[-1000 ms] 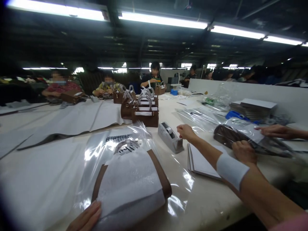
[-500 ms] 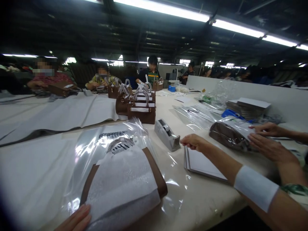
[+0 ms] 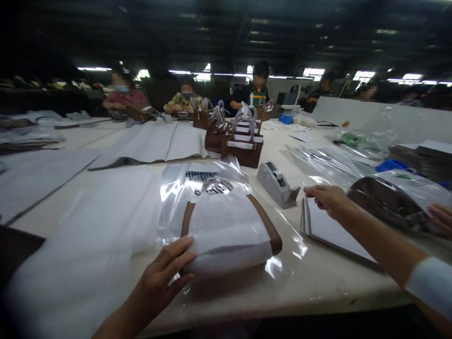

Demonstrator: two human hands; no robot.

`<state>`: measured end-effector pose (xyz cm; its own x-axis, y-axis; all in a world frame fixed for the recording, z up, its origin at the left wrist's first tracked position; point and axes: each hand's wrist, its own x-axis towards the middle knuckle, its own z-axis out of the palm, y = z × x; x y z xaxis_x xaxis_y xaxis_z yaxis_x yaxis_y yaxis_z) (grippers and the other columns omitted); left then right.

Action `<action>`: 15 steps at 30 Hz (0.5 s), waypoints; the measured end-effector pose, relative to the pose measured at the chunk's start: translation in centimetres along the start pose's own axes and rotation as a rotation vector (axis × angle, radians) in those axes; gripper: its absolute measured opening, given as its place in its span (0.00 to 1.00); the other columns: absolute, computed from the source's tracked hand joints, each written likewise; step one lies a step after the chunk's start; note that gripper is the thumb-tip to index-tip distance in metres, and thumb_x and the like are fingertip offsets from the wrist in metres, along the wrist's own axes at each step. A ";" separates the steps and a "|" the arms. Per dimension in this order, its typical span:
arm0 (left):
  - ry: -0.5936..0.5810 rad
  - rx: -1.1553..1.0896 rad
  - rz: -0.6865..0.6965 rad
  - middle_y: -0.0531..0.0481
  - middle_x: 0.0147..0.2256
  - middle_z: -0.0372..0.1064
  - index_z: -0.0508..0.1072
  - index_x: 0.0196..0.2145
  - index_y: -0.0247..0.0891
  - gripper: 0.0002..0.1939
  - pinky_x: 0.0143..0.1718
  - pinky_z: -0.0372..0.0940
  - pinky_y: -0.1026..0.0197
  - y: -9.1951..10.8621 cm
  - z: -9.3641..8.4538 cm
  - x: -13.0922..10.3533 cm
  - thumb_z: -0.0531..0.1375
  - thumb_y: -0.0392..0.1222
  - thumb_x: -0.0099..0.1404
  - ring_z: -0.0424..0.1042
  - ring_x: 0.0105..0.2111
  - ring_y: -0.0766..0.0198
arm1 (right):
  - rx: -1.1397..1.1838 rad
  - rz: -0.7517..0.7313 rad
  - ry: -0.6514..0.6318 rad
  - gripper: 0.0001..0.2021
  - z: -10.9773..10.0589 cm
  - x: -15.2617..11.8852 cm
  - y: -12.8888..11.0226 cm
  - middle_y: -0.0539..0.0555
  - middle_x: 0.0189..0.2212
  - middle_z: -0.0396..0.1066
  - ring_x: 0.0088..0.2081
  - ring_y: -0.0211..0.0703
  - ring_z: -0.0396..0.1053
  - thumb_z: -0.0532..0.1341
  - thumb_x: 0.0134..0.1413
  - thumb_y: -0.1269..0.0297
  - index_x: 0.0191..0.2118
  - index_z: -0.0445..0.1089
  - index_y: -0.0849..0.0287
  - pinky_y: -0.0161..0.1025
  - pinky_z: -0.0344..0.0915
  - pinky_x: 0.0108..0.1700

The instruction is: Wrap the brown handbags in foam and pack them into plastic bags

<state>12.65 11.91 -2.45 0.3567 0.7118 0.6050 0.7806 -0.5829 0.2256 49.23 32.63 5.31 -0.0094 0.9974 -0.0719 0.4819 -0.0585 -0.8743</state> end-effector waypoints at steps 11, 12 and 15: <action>0.033 0.013 0.000 0.40 0.59 0.48 0.67 0.41 0.37 0.11 0.45 0.65 0.58 -0.2 0.1 -0.2 0.58 0.37 0.59 0.61 0.50 0.58 | 0.485 0.463 -0.735 0.11 15.5 -14.9 -9.2 0.51 0.29 0.69 0.14 0.20 0.49 0.62 0.45 0.61 0.33 0.70 0.65 0.23 0.40 0.13; 0.027 0.014 0.009 0.41 0.59 0.49 0.67 0.41 0.37 0.12 0.46 0.65 0.58 -0.2 0.0 -0.1 0.57 0.36 0.58 0.61 0.50 0.58 | 0.484 0.481 -0.722 0.11 16.3 -14.8 -8.7 0.51 0.28 0.69 0.14 0.20 0.49 0.61 0.47 0.62 0.33 0.70 0.65 0.22 0.41 0.13; -0.065 0.005 0.050 0.45 0.57 0.55 0.67 0.42 0.37 0.13 0.47 0.64 0.58 -0.4 -0.6 0.6 0.58 0.36 0.57 0.61 0.49 0.59 | 0.444 0.532 -0.693 0.10 17.5 -14.1 -7.8 0.52 0.27 0.68 0.14 0.21 0.50 0.58 0.49 0.63 0.32 0.69 0.66 0.21 0.43 0.12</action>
<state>12.25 12.32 -1.77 0.4278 0.7062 0.5642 0.7633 -0.6166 0.1930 30.30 18.24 4.75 -0.4676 0.5979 -0.6510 0.1998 -0.6459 -0.7368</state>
